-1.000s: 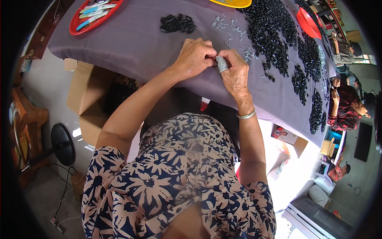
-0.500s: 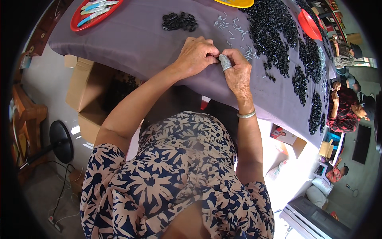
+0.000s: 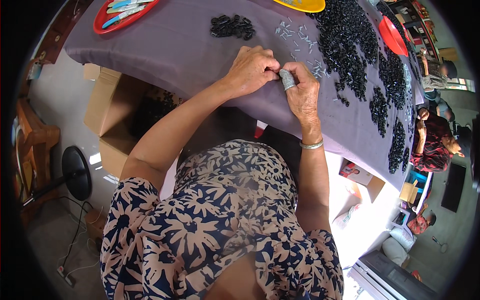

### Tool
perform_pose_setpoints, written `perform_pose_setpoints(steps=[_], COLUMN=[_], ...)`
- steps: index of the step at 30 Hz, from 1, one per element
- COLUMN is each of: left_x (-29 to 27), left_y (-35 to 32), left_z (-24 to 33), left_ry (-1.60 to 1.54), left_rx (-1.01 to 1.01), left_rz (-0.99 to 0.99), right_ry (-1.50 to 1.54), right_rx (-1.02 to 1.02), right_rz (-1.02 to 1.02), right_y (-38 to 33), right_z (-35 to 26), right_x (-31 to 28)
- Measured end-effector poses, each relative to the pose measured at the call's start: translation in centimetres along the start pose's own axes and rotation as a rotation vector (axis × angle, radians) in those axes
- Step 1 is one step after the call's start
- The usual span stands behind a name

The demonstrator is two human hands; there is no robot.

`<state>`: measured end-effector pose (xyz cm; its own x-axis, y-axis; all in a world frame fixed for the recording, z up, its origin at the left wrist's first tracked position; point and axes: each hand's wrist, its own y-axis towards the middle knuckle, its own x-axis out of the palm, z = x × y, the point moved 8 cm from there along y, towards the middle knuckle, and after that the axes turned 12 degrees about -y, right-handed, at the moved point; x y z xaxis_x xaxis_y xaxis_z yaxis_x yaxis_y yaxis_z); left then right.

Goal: Assembling small plastic components by inserting metal pins into them at a table.

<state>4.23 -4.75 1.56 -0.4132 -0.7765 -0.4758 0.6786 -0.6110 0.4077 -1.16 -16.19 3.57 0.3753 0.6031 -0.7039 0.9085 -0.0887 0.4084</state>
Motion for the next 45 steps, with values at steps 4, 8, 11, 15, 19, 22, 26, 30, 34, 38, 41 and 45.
perform_pose_setpoints(steps=[4,8,11,15,19,22,26,30,34,38,41,45], left_x=[0.0,0.1,0.0,-0.1,0.1,0.0,0.0,-0.2,-0.2,-0.4,-0.8,-0.7], left_y=[0.0,0.0,-0.1,0.0,-0.1,0.0,0.2,0.0,-0.1,-0.3,-0.3,0.2], left_z=[0.1,0.2,0.1,-0.2,-0.3,-0.2,-0.1,0.6,0.5,-0.2,0.3,0.6], left_ry=[0.004,0.023,0.016,0.017,0.040,0.047,0.045,0.063,0.029,0.007,-0.053,-0.053], left_rx=[0.014,0.044,0.062,0.027,0.029,0.034,0.051,0.145,0.193,0.073,0.107,0.091], left_rz=[0.005,0.022,0.017,0.011,0.013,0.012,0.003,0.037,0.012,-0.007,0.011,-0.010], right_ry=[-0.030,-0.047,-0.074,-0.094,-0.082,-0.134,-0.111,-0.107,-0.112,0.108,0.120,-0.225], right_rx=[-0.030,-0.030,-0.084,-0.111,-0.119,-0.128,-0.122,-0.085,-0.157,0.134,0.120,0.229], right_rz=[0.011,0.019,0.035,0.062,0.023,0.052,0.044,0.058,0.101,-0.003,0.256,0.338], right_y=[0.0,-0.1,0.0,0.0,0.0,0.0,0.1,0.0,-0.5,-1.4,-2.9,-5.2], right_z=[-0.1,-0.2,-0.6,-0.8,-0.7,-0.7,-0.9,-0.7,-1.5,1.7,5.0,13.4], right_x=[0.0,0.0,-0.1,-0.1,0.2,0.0,0.0,-0.1,-0.4,-0.8,-6.0,-15.0])
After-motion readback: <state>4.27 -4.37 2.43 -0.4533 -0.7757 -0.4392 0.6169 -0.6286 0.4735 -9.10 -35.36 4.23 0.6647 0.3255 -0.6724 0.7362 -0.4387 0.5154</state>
